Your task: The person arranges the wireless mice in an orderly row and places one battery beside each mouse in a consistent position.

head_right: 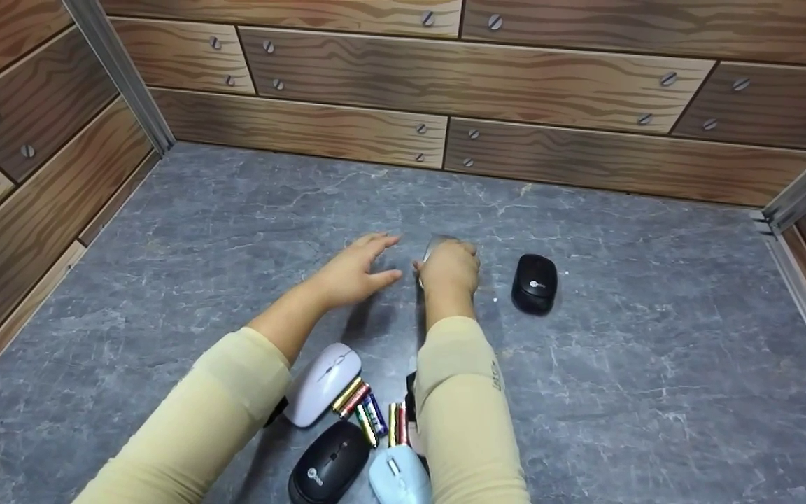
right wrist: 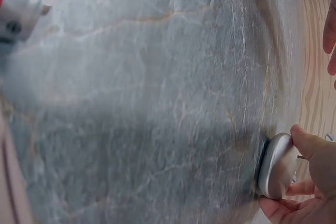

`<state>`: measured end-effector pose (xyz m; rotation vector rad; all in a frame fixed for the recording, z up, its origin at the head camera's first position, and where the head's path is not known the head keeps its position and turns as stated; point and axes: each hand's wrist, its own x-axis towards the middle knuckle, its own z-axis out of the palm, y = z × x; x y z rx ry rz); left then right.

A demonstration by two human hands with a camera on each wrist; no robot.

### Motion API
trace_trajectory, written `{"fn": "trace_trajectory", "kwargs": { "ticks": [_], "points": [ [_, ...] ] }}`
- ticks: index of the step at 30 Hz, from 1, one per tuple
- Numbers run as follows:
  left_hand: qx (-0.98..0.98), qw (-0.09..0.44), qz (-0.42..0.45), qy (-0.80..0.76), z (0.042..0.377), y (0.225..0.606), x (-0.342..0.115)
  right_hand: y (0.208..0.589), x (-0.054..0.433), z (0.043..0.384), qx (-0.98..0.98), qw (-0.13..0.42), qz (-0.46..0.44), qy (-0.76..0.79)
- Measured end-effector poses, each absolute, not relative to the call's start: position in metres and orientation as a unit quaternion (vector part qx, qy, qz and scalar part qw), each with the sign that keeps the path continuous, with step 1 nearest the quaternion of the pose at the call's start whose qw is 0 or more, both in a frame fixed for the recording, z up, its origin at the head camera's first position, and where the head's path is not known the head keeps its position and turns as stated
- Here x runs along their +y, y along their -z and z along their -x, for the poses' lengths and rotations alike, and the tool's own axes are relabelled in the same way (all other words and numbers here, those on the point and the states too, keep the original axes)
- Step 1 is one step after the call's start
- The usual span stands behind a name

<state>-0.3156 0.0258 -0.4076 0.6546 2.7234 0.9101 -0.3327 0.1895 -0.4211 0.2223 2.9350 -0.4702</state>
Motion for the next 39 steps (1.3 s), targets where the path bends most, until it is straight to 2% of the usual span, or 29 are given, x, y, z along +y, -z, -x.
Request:
{"fn": "trace_trajectory", "kwargs": {
  "ticks": [10,17,31,39],
  "points": [
    [0.921,0.107,-0.208,-0.31,0.313,0.402,0.024,0.408,0.192,0.327,0.981,0.091,-0.078,0.151],
    [0.92,0.112,-0.201,-0.316,0.311,0.395,0.018,0.393,0.198,0.322,0.983,0.078,-0.067,0.151],
    [0.923,0.076,-0.191,-0.325,0.304,0.379,0.001,0.358,0.214,0.298,0.981,0.052,-0.017,0.185],
    [0.925,0.067,-0.197,-0.318,0.293,0.373,-0.008,0.347,0.226,0.275,0.978,0.017,0.018,0.208]
  ]
}}
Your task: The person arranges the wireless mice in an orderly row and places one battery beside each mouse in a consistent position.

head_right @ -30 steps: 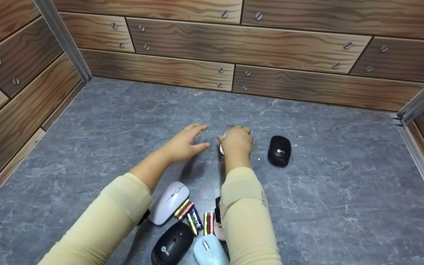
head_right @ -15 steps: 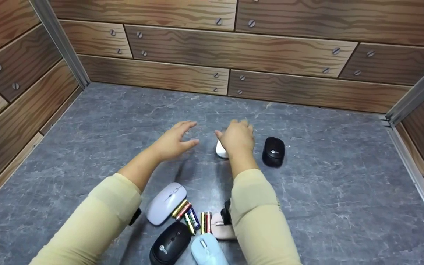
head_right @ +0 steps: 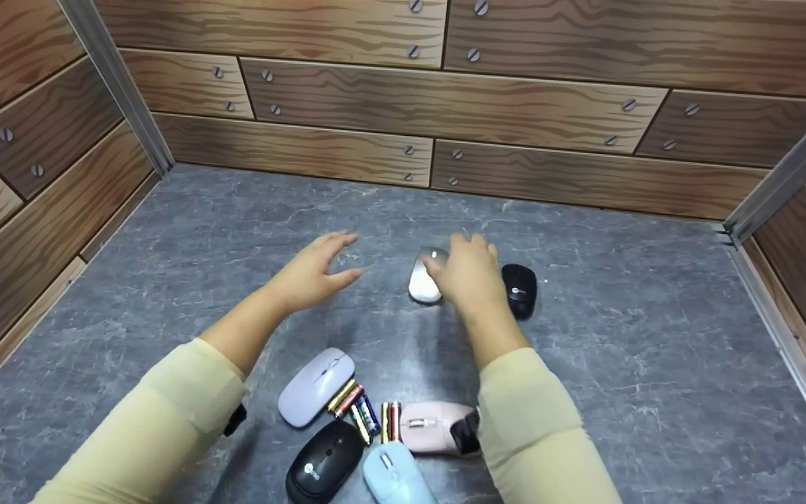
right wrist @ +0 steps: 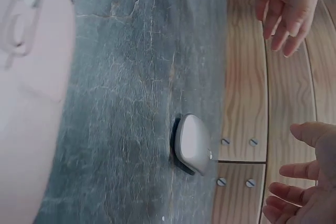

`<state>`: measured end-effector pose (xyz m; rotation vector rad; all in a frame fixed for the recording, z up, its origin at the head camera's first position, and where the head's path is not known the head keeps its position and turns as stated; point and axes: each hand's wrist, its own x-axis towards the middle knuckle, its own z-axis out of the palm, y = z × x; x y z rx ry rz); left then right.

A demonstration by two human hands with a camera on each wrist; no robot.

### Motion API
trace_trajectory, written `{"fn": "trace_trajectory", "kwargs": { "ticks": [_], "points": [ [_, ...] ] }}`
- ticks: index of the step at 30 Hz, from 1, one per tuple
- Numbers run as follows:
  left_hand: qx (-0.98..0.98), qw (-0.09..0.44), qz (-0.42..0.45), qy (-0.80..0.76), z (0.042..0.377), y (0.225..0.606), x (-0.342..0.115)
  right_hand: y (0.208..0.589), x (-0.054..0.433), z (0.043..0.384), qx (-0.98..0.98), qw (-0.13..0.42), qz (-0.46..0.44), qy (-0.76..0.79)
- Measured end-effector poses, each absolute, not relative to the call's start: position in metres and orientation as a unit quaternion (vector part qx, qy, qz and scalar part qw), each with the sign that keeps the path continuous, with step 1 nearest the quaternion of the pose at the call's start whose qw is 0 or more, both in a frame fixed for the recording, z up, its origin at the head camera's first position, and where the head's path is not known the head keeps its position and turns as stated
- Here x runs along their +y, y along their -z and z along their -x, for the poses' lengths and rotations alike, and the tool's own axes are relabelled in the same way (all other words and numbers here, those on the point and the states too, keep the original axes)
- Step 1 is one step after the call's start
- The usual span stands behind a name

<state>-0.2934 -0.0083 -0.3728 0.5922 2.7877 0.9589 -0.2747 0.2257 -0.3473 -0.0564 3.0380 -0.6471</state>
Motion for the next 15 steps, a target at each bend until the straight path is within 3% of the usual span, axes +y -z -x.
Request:
{"fn": "trace_trajectory", "kwargs": {
  "ticks": [15],
  "points": [
    [0.919,0.064,-0.223,-0.318,0.258,0.371,-0.015,0.352,0.225,0.229,0.96,0.033,0.08,0.266]
  ]
}}
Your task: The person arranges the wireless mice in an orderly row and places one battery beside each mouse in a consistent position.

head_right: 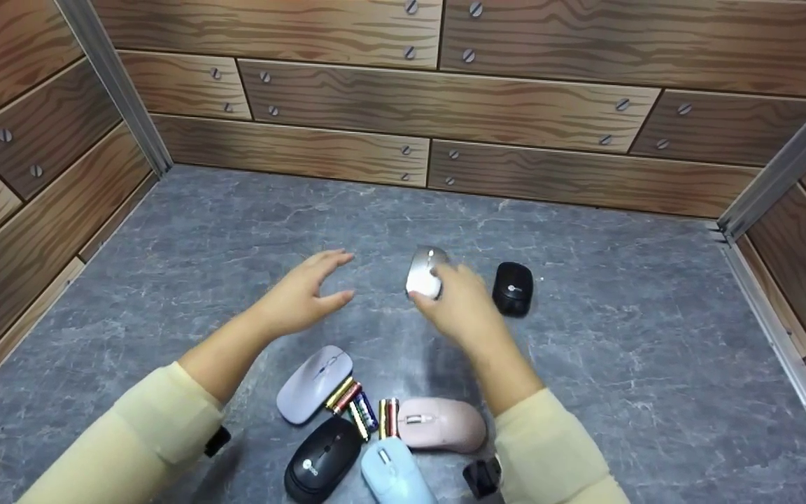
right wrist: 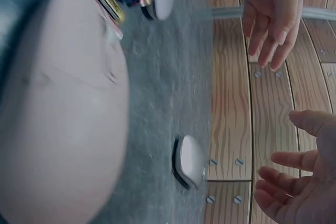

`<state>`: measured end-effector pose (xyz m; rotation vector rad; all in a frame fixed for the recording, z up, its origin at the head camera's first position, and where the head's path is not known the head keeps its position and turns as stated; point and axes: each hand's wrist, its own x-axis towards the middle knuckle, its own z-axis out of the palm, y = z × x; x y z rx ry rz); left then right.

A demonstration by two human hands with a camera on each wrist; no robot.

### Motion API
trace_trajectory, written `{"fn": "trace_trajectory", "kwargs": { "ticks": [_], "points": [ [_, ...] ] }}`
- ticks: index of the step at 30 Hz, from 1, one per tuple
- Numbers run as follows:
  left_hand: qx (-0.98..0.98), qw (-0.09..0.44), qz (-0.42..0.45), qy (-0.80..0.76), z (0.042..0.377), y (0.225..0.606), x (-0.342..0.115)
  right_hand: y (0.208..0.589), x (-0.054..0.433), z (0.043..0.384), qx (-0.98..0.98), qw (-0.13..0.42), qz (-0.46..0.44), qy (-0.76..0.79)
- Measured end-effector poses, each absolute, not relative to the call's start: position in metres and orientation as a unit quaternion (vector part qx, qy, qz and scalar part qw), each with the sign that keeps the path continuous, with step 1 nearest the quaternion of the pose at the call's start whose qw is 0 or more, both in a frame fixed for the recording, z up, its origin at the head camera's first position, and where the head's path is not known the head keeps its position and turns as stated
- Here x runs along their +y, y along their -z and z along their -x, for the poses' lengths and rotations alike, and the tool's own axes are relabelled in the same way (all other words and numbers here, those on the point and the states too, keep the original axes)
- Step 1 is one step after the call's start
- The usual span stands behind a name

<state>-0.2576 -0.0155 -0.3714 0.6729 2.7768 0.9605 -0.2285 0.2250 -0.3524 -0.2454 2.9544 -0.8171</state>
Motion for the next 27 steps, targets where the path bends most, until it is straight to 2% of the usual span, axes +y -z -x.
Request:
{"fn": "trace_trajectory", "kwargs": {
  "ticks": [10,21,27],
  "points": [
    [0.912,0.067,-0.236,-0.329,0.231,0.378,-0.025,0.363,0.209,0.203,0.944,0.036,0.123,0.305],
    [0.914,0.084,-0.244,-0.313,0.217,0.393,-0.032,0.369,0.203,0.198,0.947,0.027,0.136,0.29],
    [0.921,0.104,-0.257,-0.275,0.206,0.408,-0.037,0.373,0.202,0.194,0.948,0.04,0.133,0.287]
  ]
}}
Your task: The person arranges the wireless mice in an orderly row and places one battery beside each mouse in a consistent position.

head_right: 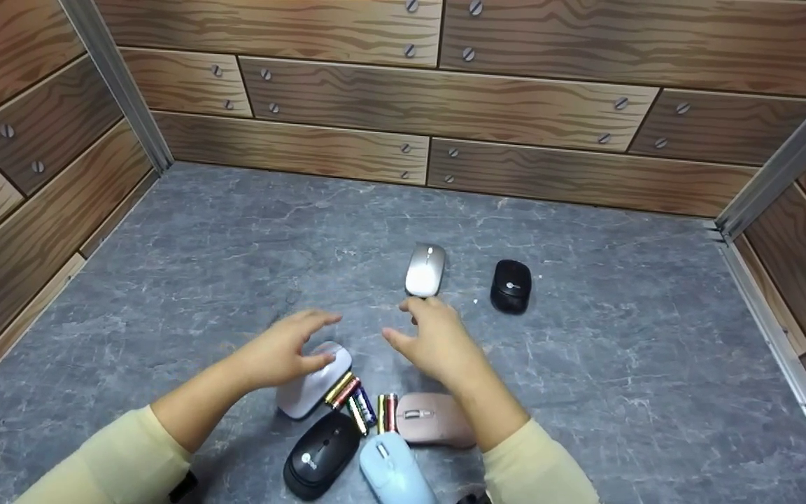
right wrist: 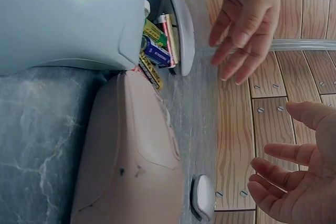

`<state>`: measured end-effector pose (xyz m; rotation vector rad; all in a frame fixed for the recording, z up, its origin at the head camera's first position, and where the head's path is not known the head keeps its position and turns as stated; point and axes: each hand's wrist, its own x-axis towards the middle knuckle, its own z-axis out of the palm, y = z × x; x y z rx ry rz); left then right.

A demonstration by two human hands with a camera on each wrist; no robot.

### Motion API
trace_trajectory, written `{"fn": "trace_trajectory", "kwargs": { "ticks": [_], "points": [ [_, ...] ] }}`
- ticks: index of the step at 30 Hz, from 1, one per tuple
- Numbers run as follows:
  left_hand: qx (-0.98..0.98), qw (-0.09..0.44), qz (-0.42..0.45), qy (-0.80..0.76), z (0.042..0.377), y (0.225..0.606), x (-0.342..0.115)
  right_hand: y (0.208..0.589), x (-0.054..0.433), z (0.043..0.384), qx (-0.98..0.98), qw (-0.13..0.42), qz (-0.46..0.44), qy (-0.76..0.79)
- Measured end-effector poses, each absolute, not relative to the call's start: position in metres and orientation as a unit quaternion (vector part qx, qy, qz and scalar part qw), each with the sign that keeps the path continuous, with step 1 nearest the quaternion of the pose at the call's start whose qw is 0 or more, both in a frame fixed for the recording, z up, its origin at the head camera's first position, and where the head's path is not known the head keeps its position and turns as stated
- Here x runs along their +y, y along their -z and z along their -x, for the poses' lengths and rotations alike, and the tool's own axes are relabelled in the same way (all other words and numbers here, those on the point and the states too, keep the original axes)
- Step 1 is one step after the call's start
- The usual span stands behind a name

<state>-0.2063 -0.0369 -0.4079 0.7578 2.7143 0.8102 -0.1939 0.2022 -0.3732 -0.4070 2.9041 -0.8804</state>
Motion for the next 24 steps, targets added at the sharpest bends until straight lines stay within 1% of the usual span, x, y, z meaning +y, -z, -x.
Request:
{"fn": "trace_trajectory", "kwargs": {
  "ticks": [8,13,24],
  "points": [
    [0.934,0.121,-0.242,-0.234,0.196,0.417,-0.039,0.377,0.196,0.192,0.945,0.051,0.134,0.295],
    [0.947,0.114,-0.231,-0.193,0.191,0.422,-0.038,0.38,0.196,0.191,0.944,0.047,0.139,0.295],
    [0.954,0.093,-0.225,-0.173,0.186,0.425,-0.038,0.382,0.193,0.189,0.946,0.048,0.142,0.287]
  ]
}}
